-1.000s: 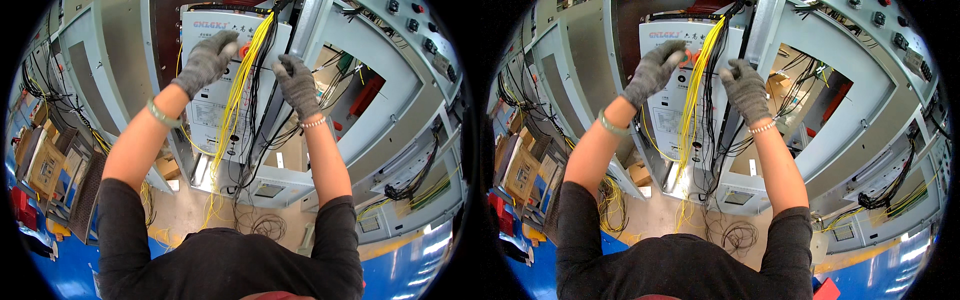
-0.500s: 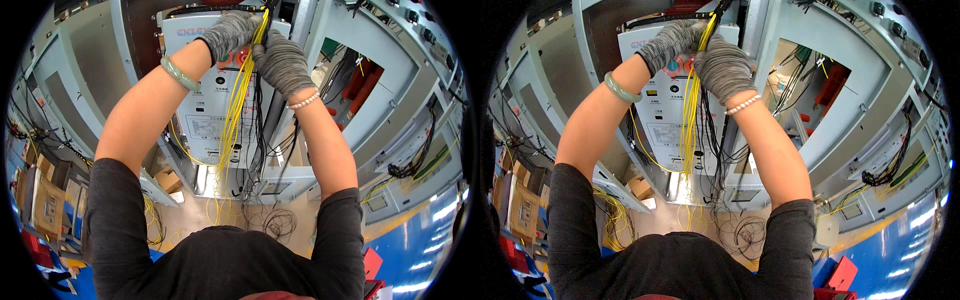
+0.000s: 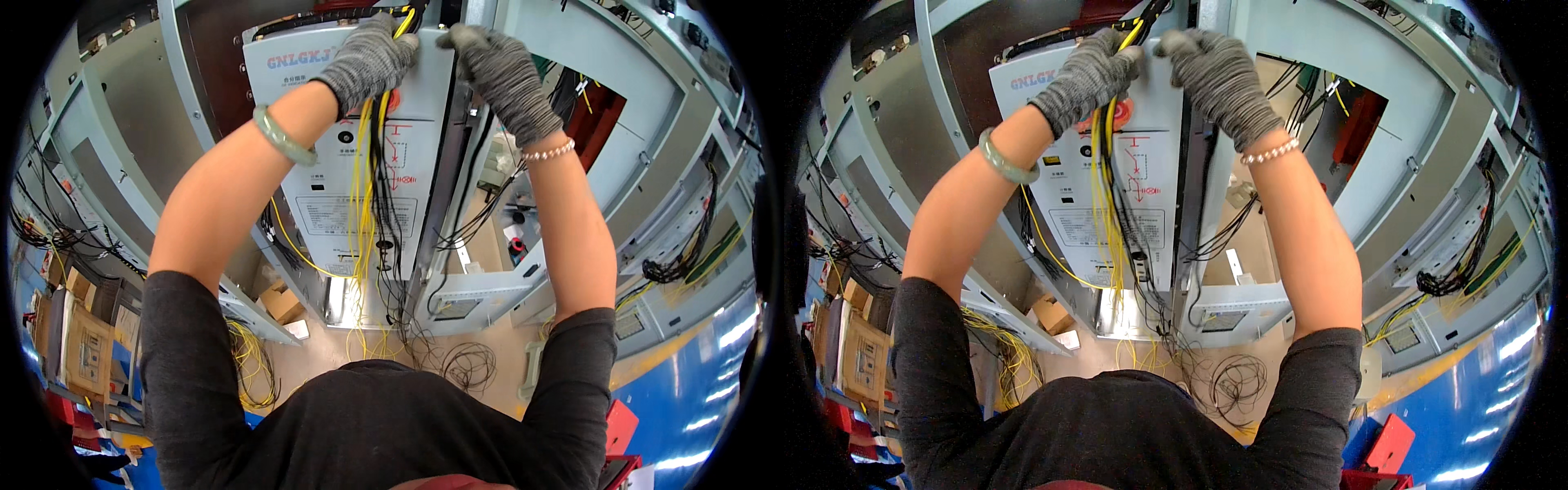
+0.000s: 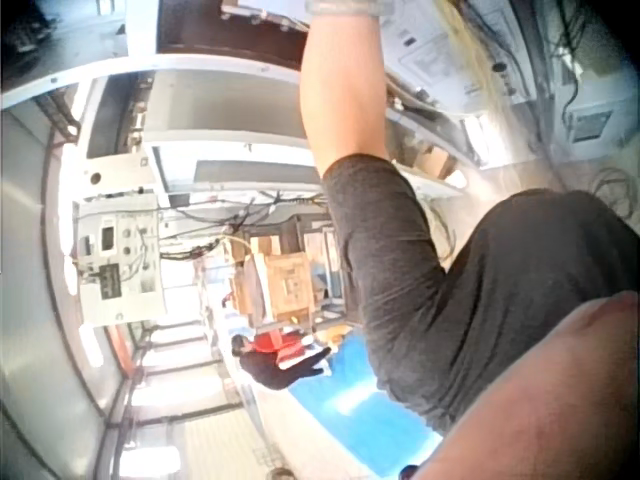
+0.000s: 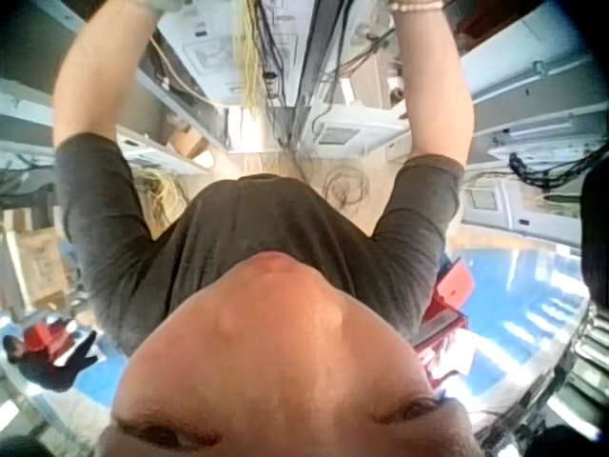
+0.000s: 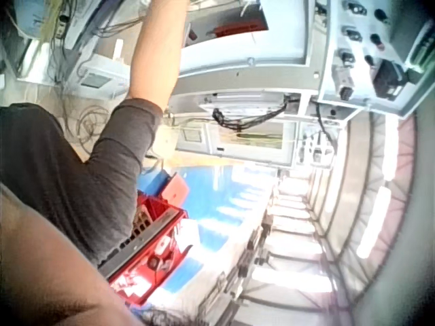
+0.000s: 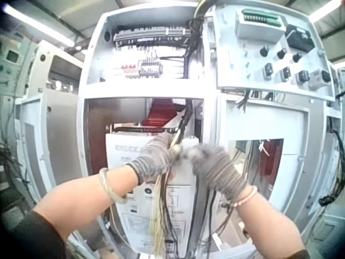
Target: The person organizes and bundles yellow and black cables inside an electrical cabinet. They gather loose cables, align them, and secure them with zip ties to maintain neatness and accessibility.
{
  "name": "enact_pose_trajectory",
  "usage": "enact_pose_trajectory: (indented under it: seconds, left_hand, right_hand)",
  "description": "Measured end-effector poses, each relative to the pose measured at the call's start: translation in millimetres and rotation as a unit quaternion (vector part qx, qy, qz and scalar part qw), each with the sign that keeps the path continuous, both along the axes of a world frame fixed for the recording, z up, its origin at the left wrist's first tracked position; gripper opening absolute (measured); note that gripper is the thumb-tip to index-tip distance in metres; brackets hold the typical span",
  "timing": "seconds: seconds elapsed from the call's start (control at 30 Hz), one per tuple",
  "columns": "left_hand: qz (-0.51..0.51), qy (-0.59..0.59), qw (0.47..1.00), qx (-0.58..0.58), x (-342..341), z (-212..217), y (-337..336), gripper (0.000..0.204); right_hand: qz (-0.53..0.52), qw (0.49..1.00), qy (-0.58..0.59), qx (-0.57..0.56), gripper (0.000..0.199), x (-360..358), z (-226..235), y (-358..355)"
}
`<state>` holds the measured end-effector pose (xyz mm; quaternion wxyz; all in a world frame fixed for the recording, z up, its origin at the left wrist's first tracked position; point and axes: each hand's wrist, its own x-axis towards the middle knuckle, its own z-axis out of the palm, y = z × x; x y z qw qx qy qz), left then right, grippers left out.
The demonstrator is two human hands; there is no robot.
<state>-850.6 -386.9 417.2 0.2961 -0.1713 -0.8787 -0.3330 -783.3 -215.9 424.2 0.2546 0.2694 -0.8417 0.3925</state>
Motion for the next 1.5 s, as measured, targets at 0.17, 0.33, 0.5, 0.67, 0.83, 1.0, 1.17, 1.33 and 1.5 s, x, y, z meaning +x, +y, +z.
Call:
enact_pose_trajectory:
  seconds: [0.17, 0.33, 0.5, 0.67, 0.83, 1.0, 1.17, 1.33, 1.5]
  left_hand:
    - [0.060, 0.036, 0.995, -0.066, 19.6, 7.1, 0.6, 0.036]
    - [0.064, 0.132, 0.984, -0.098, 31.3, -14.1, -4.2, 0.038]
    - [-0.058, 0.115, 0.990, 0.054, 86.2, -20.4, 24.3, 0.032]
    - [-0.108, -0.018, 0.980, 0.165, 95.8, -30.5, 49.3, 0.024]
    - [-0.096, 0.004, 0.987, 0.127, 100.4, -34.8, 49.3, 0.021]
    - [-0.078, 0.049, 0.995, 0.033, 88.1, -29.8, 45.5, 0.019]
    - [0.220, 0.208, 0.939, -0.164, 53.9, -6.1, 39.7, 0.036]
    - [0.322, 0.173, 0.899, -0.240, 43.1, 3.3, 48.6, 0.045]
    - [0.277, 0.109, 0.925, -0.235, 67.8, 32.2, 62.3, 0.023]
  right_hand:
    - [0.208, 0.919, -0.145, -0.302, 0.036, -31.3, 23.3, 14.3]
    - [0.329, 0.862, -0.170, -0.347, 0.033, -55.0, 22.2, -14.0]
    - [0.361, 0.839, -0.156, -0.375, 0.031, -57.0, 23.8, -10.7]
    - [0.374, 0.884, -0.040, -0.278, 0.025, -21.7, 23.3, 7.0]
    - [0.207, 0.950, 0.232, -0.015, 0.025, -44.2, -3.3, 44.4]
    - [0.230, 0.973, 0.001, -0.031, 0.022, -30.7, 0.3, 63.7]
    - [0.220, 0.974, 0.024, -0.050, 0.023, -36.5, -4.6, 69.9]
    - [0.182, 0.975, 0.129, 0.001, 0.028, -54.3, -10.2, 66.2]
    - [0.145, 0.967, 0.205, 0.047, 0.030, -66.1, -3.5, 57.3]
